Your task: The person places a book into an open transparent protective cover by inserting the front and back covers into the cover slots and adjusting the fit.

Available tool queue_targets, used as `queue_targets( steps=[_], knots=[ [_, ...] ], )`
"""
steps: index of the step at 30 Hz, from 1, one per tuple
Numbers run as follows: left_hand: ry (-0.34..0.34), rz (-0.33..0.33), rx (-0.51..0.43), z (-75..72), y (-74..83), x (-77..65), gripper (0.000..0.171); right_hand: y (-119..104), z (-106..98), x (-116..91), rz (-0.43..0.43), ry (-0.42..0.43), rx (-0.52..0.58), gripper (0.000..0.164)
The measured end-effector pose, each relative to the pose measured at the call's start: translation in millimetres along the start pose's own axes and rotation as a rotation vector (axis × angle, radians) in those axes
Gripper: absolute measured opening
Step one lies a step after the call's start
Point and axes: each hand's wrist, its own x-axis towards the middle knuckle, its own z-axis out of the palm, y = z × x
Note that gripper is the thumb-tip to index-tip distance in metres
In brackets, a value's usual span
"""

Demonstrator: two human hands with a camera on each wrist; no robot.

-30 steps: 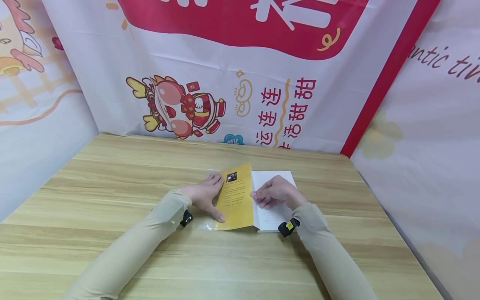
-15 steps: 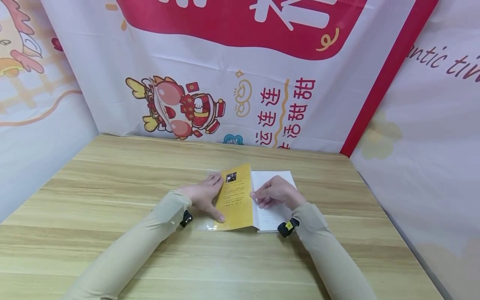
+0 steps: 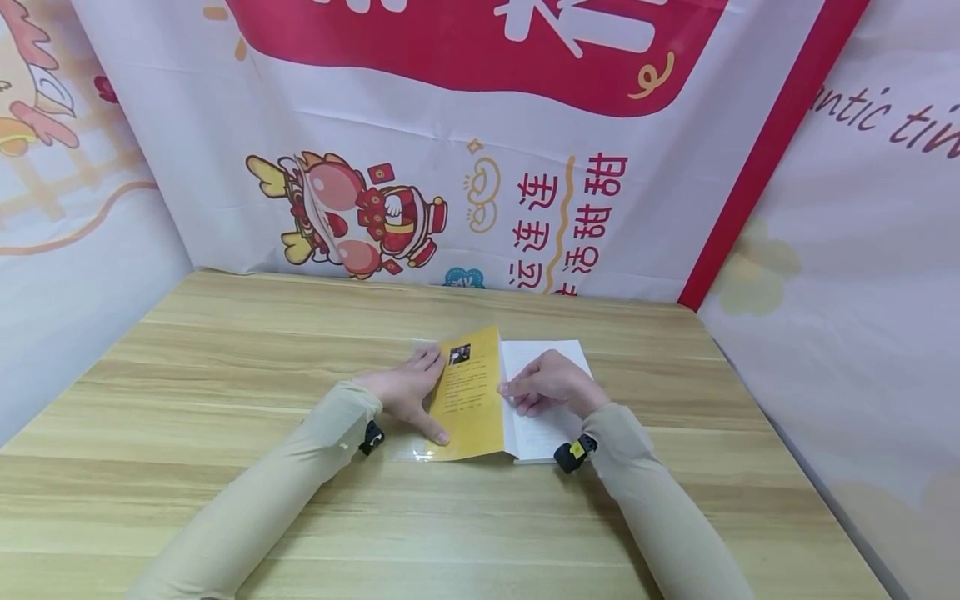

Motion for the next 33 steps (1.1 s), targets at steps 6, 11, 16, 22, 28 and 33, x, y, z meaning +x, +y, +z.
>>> queue_targets(
  steps=[6, 11, 16, 22, 28, 33],
  knots=[
    [-0.001, 0.003, -0.007, 0.4, 0.0, -2.5, 0.139, -2.0, 1.9, -1.9, 0.017, 0.007, -0.023, 0.037],
    [0.001, 0.032, 0.005, 1.5, 0.0, -4.8, 0.138, -1.9, 3.7, -4.0, 0.014, 0.01, -0.059, 0.037],
    [0.014, 0.046, 0.018, 0.4, -0.3, -5.7, 0.137, -3.5, 3.8, -4.0, 0.004, 0.021, -0.076, 0.036],
    [0.009, 0.036, 0.01, -1.7, -2.6, -6.1, 0.137, -5.7, 6.0, -3.6, -0.003, 0.03, -0.101, 0.035],
    [-0.003, 0.027, 0.009, -2.6, -2.5, -5.8, 0.138, -5.8, 6.8, -4.0, -0.013, 0.034, -0.115, 0.034],
    [-0.002, 0.026, 0.008, -2.4, -1.6, -4.4, 0.138, -6.0, 6.8, -5.4, -0.015, 0.045, -0.137, 0.033]
  ],
)
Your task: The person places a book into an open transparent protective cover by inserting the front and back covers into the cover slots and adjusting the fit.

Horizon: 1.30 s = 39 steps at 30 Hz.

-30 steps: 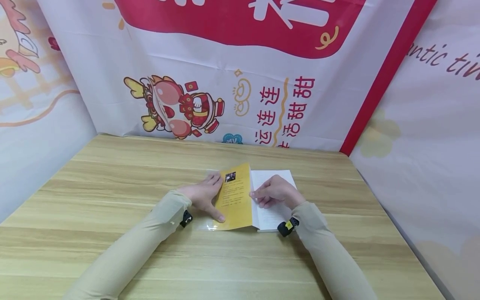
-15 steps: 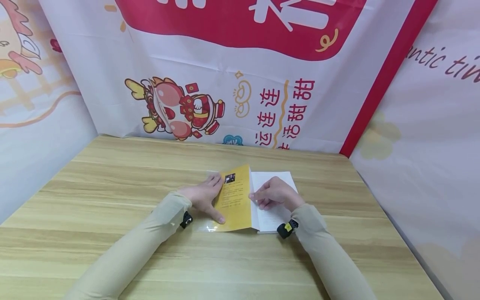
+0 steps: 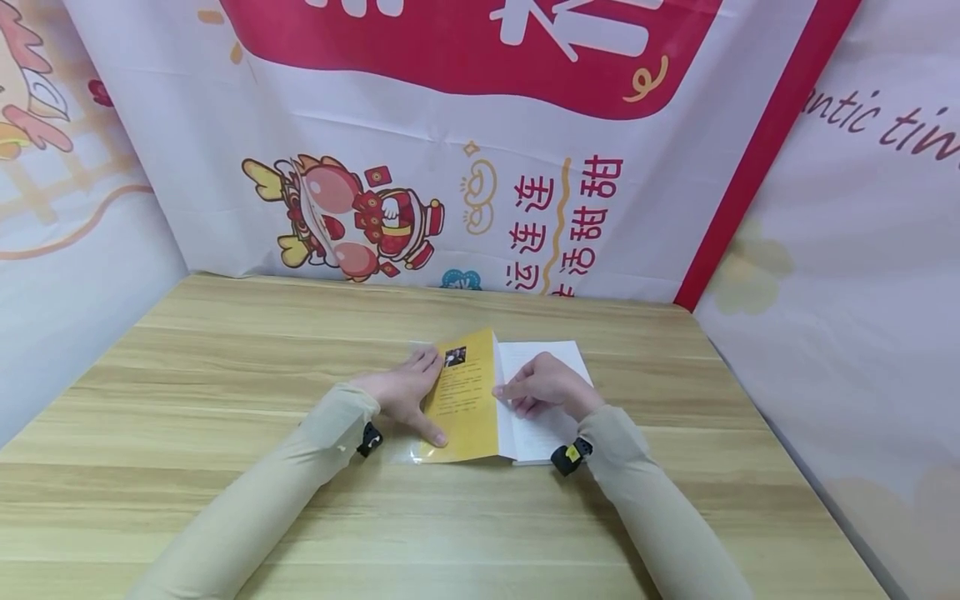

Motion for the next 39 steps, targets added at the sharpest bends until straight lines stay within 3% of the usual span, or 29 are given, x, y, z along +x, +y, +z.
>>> queue_targets(
  steps=[39],
  knots=[
    [-0.007, -0.022, -0.013, 2.2, 2.2, 2.4, 0.137, -0.8, 1.2, -1.4, 0.016, 0.019, -0.03, 0.04]
  ],
)
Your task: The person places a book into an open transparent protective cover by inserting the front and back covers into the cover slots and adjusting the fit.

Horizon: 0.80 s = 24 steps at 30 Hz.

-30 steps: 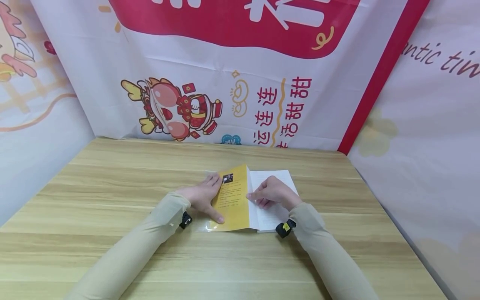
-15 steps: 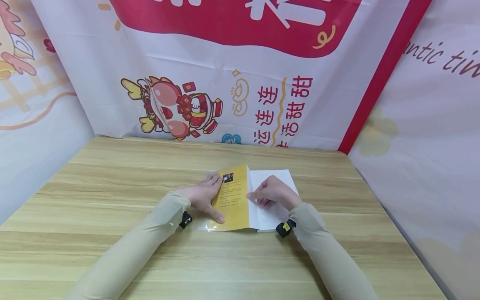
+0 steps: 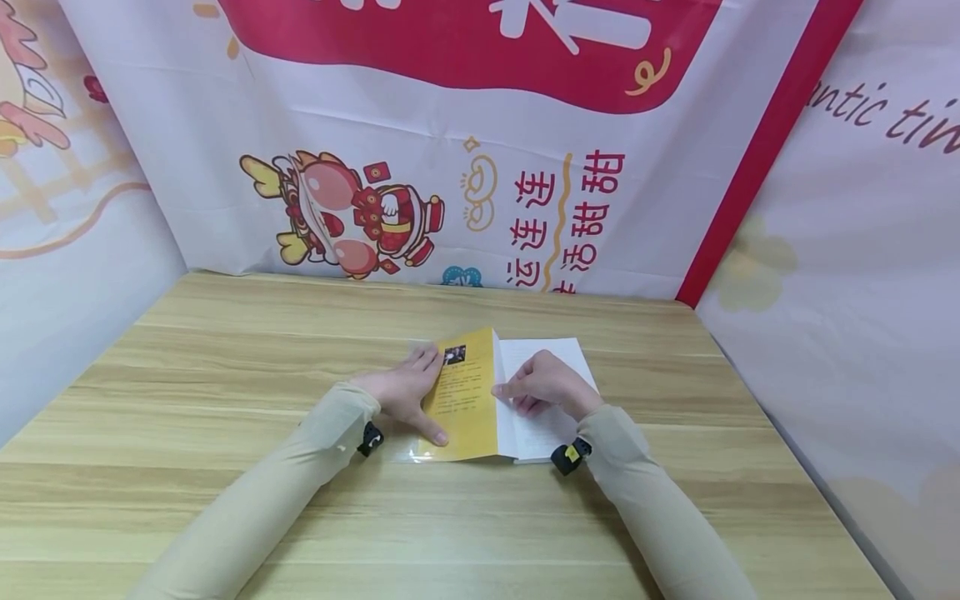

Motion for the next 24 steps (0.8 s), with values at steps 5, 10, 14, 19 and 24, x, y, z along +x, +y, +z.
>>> queue_targets(
  steps=[5, 10, 14, 19, 24],
  knots=[
    [-0.002, 0.005, 0.002, 0.3, 0.1, 0.2, 0.138, 1.6, 0.1, 1.8, 0.001, 0.004, -0.005, 0.04],
    [0.001, 0.001, 0.003, 0.9, -0.8, 1.2, 0.139, 0.4, 1.2, 1.7, 0.002, 0.017, -0.015, 0.04],
    [0.004, -0.002, 0.006, 0.0, -0.9, 1.0, 0.14, -2.3, 1.9, 0.2, 0.007, 0.027, -0.03, 0.039],
    [0.007, 0.006, 0.013, 0.3, -0.6, -0.2, 0.14, -2.9, 2.8, -1.6, 0.0, 0.027, -0.023, 0.037],
    [0.012, 0.019, 0.018, 0.5, -0.8, -0.3, 0.14, -1.6, 3.6, -3.0, -0.01, 0.023, -0.021, 0.035]
  ],
)
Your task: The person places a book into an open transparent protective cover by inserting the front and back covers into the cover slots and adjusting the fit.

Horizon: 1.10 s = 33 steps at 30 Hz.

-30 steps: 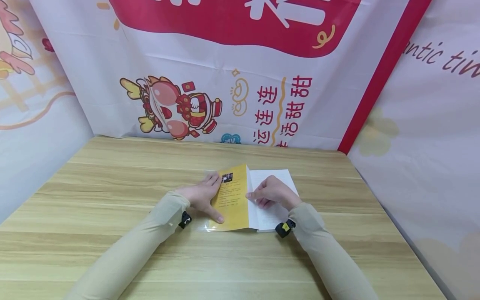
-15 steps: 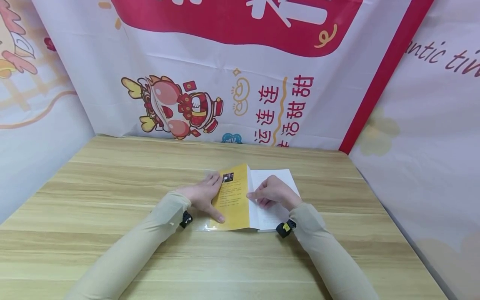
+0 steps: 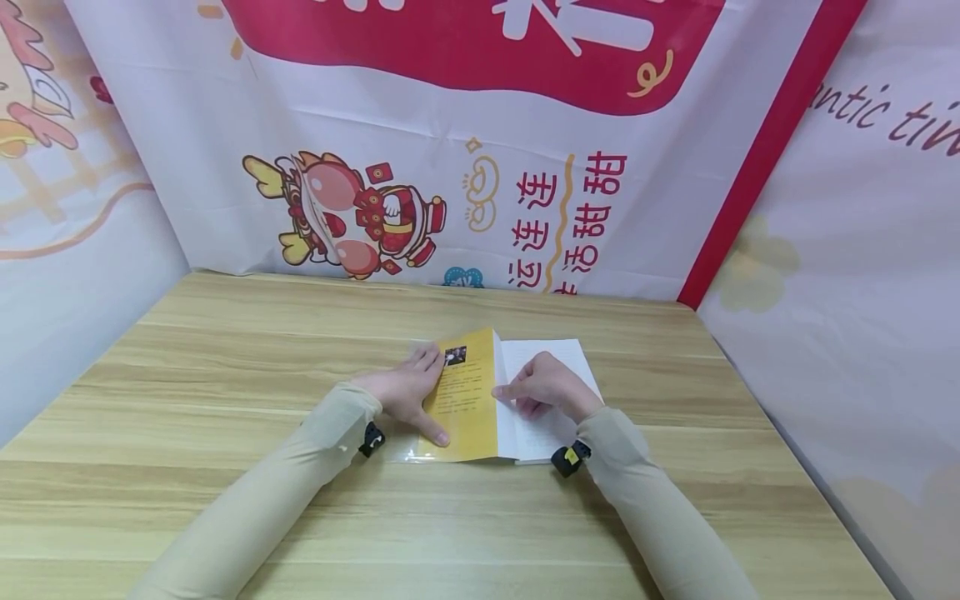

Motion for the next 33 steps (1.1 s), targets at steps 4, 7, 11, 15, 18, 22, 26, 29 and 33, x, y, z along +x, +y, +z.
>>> queue_targets(
  steps=[4, 7, 11, 15, 18, 22, 26, 29, 33],
  knots=[
    [-0.002, -0.007, -0.003, 0.2, 0.1, 0.5, 0.14, 0.3, 0.6, -0.2, 0.001, 0.001, -0.003, 0.036],
    [-0.006, -0.014, -0.006, 0.7, 0.0, 1.0, 0.141, -0.3, 0.9, 0.2, 0.007, 0.007, -0.016, 0.037],
    [-0.01, -0.017, -0.006, 0.8, -0.2, 1.3, 0.14, -1.6, 1.4, 0.5, 0.015, 0.015, -0.036, 0.038],
    [-0.009, -0.021, -0.014, -0.1, 0.2, 0.9, 0.14, -2.4, 2.3, 0.2, 0.019, 0.019, -0.054, 0.038],
    [-0.01, -0.018, -0.02, -0.7, 0.5, 0.3, 0.14, -2.0, 3.2, -0.4, 0.018, 0.02, -0.066, 0.04],
    [-0.006, -0.008, -0.014, -1.1, 0.7, -0.2, 0.139, -1.6, 3.9, -1.6, 0.013, 0.02, -0.059, 0.041],
    [-0.006, -0.008, -0.012, -1.4, 0.9, -0.1, 0.139, -2.6, 4.2, -3.0, 0.017, 0.022, -0.059, 0.04],
    [-0.008, -0.01, -0.01, -1.8, 1.4, -0.3, 0.139, -3.6, 4.3, -3.3, 0.025, 0.026, -0.065, 0.041],
    [-0.016, -0.017, -0.01, -2.5, 2.1, -0.3, 0.138, -4.8, 4.6, -3.7, 0.034, 0.031, -0.075, 0.041]
  ],
)
